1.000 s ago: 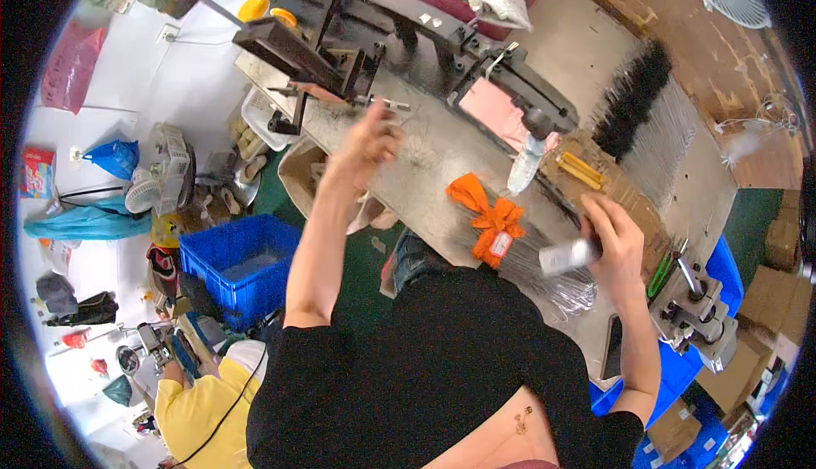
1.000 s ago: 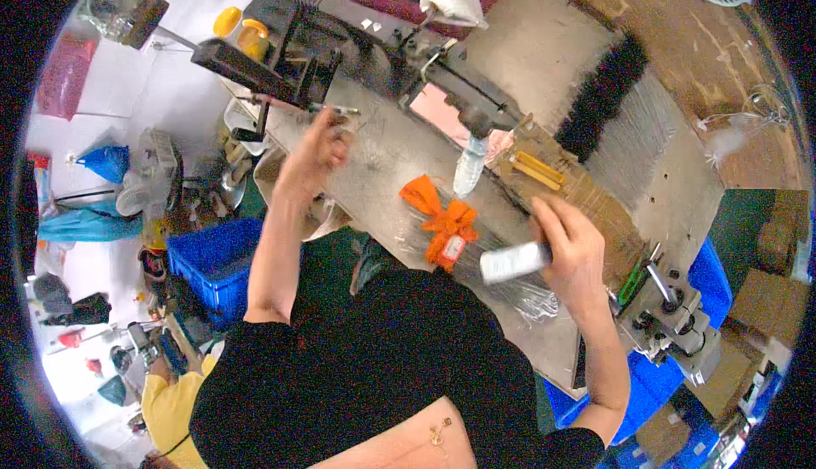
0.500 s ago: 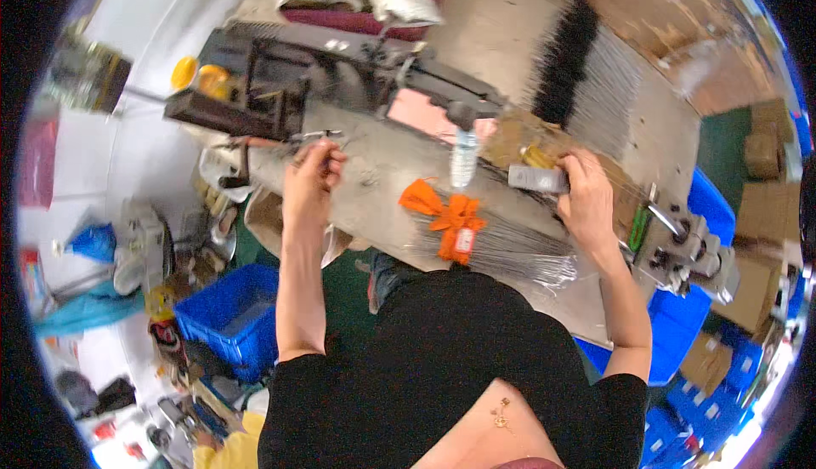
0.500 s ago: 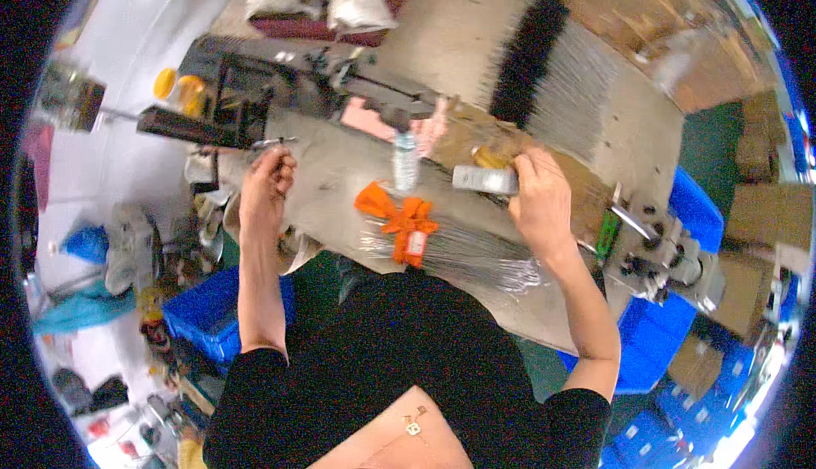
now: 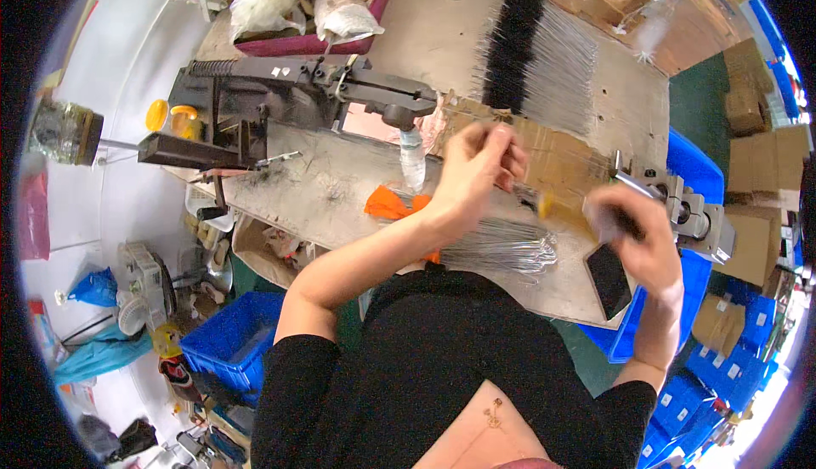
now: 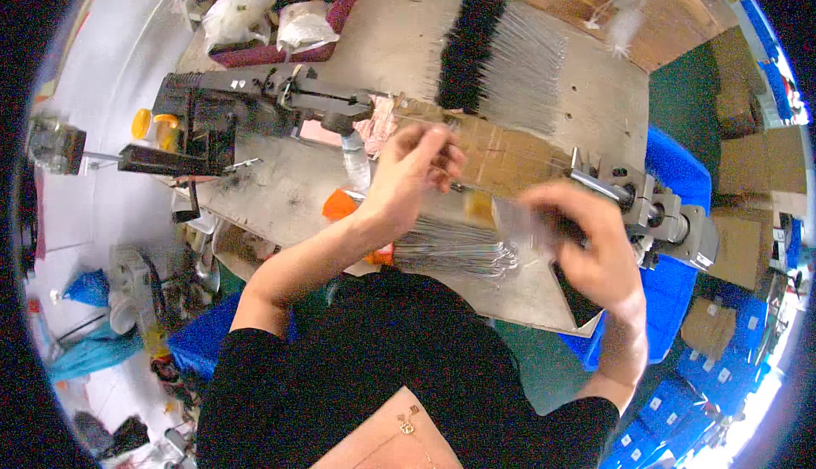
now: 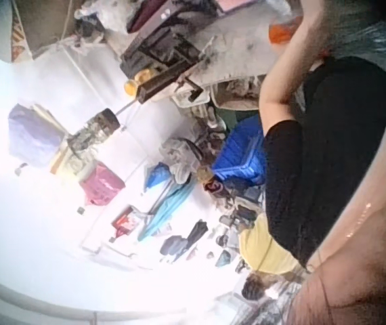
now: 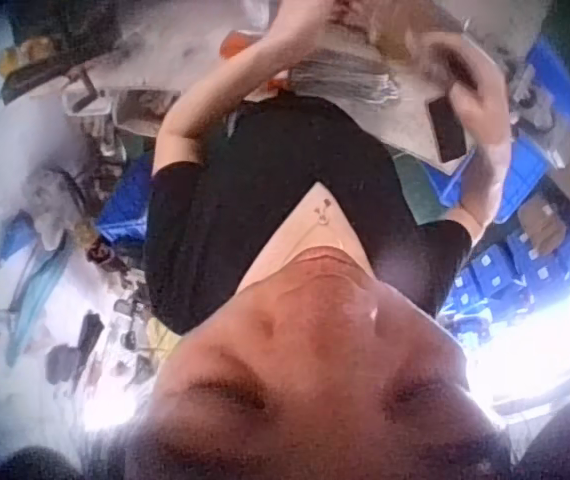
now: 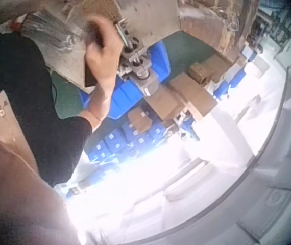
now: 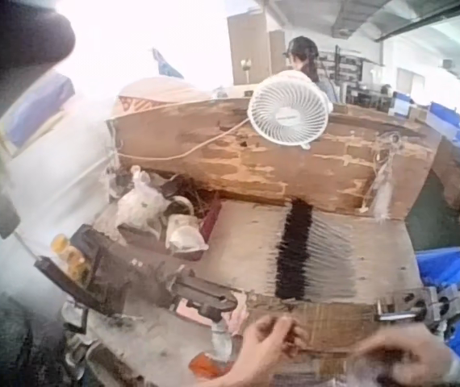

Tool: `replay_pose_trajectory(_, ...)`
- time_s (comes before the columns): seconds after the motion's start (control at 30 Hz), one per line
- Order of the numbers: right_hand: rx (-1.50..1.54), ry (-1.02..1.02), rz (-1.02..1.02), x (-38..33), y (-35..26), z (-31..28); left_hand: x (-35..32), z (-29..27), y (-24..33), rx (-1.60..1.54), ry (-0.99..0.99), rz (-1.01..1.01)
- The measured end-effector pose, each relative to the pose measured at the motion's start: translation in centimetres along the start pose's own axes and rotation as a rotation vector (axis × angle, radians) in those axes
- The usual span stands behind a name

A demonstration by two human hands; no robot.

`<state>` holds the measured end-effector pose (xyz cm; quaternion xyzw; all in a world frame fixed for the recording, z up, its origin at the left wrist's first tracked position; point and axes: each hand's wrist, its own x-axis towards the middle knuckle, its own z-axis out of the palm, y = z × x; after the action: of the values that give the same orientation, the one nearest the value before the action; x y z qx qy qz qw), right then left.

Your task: The person measures metal rods with a ruler, then assembles brush components by hand using a manual jig.

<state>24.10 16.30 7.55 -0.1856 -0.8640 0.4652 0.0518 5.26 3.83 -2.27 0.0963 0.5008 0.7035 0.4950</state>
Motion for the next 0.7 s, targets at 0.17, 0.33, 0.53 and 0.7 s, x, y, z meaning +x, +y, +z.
replay_pose_trajectory(0.17,-0.195,0.313,-0.305,10.7,2.5,5.1,-0.5,-3.0,0.4,0.120,0.116,0.201)
replay_pose_trajectory(0.33,-0.052,0.097,-0.179,12.2,2.5,6.5,-1.0,-3.4,1.4,0.060,0.084,0.073)
replay_pose_trajectory(0.53,0.092,-0.073,-0.047,13.0,2.7,4.6,-1.3,-2.9,2.8,0.032,-0.016,-0.072)
replay_pose_trajectory(0.7,0.191,-0.081,-0.026,11.8,1.8,3.9,-1.0,-2.7,4.1,-0.309,-0.177,-0.122)
